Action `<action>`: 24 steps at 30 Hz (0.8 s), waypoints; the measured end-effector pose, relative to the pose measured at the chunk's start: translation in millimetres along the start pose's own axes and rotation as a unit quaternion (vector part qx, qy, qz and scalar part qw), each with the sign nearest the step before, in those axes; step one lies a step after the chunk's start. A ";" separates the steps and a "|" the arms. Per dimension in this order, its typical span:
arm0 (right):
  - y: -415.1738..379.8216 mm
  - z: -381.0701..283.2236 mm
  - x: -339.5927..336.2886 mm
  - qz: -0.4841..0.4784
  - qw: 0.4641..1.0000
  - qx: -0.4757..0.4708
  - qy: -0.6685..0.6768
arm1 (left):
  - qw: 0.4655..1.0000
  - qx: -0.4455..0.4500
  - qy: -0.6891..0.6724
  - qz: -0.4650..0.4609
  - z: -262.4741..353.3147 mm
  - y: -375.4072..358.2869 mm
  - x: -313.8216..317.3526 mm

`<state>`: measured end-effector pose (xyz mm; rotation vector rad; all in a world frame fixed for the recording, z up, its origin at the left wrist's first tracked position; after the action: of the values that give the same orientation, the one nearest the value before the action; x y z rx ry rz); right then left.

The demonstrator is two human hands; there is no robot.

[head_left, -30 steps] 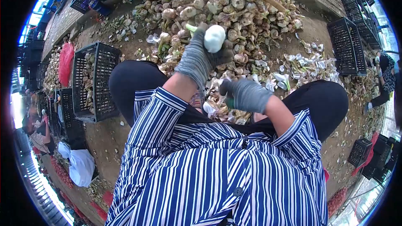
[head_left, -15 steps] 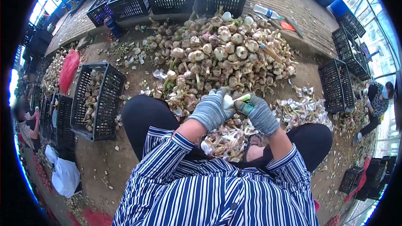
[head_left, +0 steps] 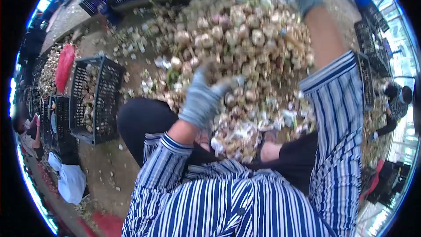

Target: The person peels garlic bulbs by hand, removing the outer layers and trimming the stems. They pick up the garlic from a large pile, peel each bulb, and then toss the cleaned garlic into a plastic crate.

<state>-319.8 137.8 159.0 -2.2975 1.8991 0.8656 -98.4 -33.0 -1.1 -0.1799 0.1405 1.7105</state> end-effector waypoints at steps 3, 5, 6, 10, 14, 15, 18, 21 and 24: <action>-12.5 -14.1 -0.5 0.049 0.998 -0.046 0.008 | 0.953 -0.150 -0.262 -0.017 -14.9 8.9 -8.3; -56.1 1.1 25.2 -0.048 0.999 -0.011 0.010 | 0.945 -0.135 -0.297 0.026 -14.1 9.3 -17.8; -76.9 21.9 40.2 -0.107 0.994 0.015 0.007 | 0.933 -0.124 -0.333 0.060 5.8 2.5 -24.2; -158.9 170.9 68.2 -0.261 0.930 0.164 -0.198 | 0.921 -0.125 -0.365 0.054 -4.4 0.5 -32.5; -229.2 269.1 75.8 -0.336 0.856 0.262 -0.294 | 0.920 -0.134 -0.367 0.032 -9.9 2.0 -24.6; -242.7 293.5 76.3 -0.333 0.846 0.261 -0.324 | 0.920 -0.143 -0.363 0.029 -10.8 3.2 -21.5; -275.3 341.0 80.6 -0.340 0.821 0.301 -0.346 | 0.922 -0.164 -0.350 0.025 -17.3 4.6 -14.7; -286.0 354.3 47.6 -0.196 0.843 0.382 -0.324 | 0.923 -0.177 -0.341 0.019 -19.5 3.3 -8.2; -313.8 397.6 36.7 -0.212 0.798 0.449 -0.342 | 0.925 -0.190 -0.330 0.011 -22.3 0.9 -3.7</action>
<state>-183.7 330.4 -290.8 -1.4203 1.0363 0.4530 -98.0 -41.0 -22.2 0.1213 -0.6945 1.7191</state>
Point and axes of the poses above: each hand's wrist, its own y-axis towards the middle knuckle, its own x-axis out of the palm, z = x × y, the point moved 9 cm from there along y, towards the middle knuckle, and after that the axes turned 1 degree about -x, right-handed, at the moved point
